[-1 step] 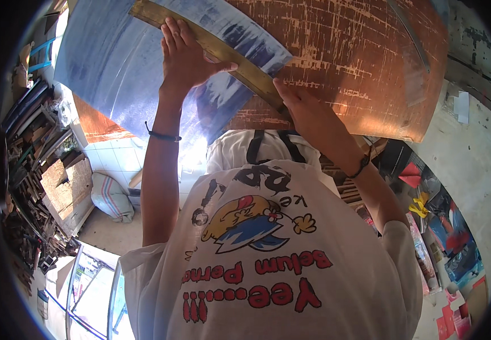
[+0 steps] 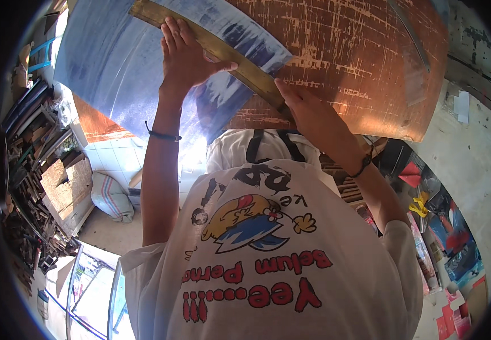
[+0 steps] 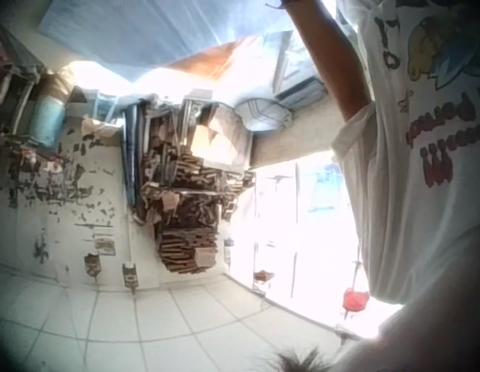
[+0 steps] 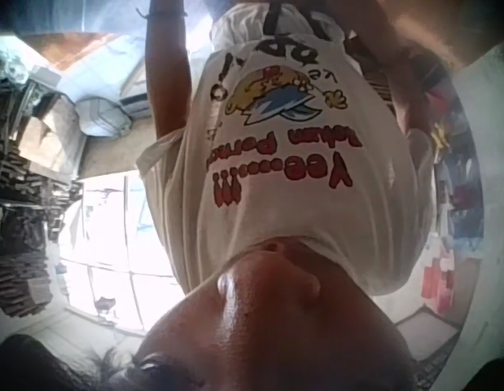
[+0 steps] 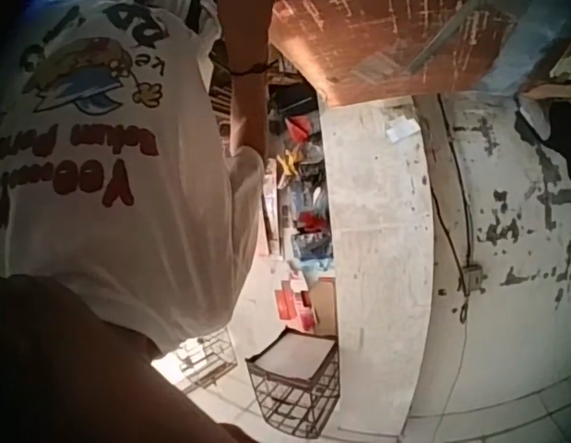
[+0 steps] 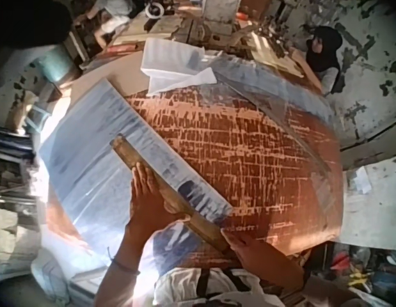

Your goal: The person aligns wooden and metal rulers over a sheet of material and cuts along the edges using a utility knife.

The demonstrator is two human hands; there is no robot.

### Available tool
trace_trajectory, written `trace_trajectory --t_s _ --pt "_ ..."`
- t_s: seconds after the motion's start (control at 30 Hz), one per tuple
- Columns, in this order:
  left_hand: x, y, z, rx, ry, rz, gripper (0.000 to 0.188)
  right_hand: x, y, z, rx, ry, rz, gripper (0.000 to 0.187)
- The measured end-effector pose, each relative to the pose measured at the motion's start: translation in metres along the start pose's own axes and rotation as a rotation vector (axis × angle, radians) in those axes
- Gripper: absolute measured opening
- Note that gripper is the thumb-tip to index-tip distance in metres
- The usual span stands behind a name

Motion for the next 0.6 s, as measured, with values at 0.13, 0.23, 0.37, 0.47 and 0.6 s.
trace_trajectory --t_s 0.13,0.23,0.37,0.47,0.6 --pt "0.001 0.003 -0.003 0.008 -0.007 -0.009 0.153 -0.004 0.008 0.003 0.096 -0.06 0.041 0.051" --pt "0.002 0.002 -0.004 0.0 0.01 0.009 0.154 0.008 0.007 0.002 0.123 0.025 0.019 0.051" --pt "0.0 0.001 0.004 0.047 -0.015 0.025 0.155 0.018 0.004 0.01 0.14 -0.03 0.042 0.052" --pt "0.002 0.002 0.001 0.028 -0.003 0.034 0.155 0.019 0.006 0.012 0.106 0.024 0.01 0.052" --pt "0.003 0.001 0.0 0.029 -0.015 0.017 0.155 0.019 0.001 0.005 0.118 0.052 -0.001 0.053"
Point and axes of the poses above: each hand's wrist, its own x-axis towards the middle knuckle, its own z-axis out of the palm, y = z × x, the point moved 9 cm from there along x, towards the middle knuckle, and after that the axes turned 12 degrees about -x, right-handed, at the moved point
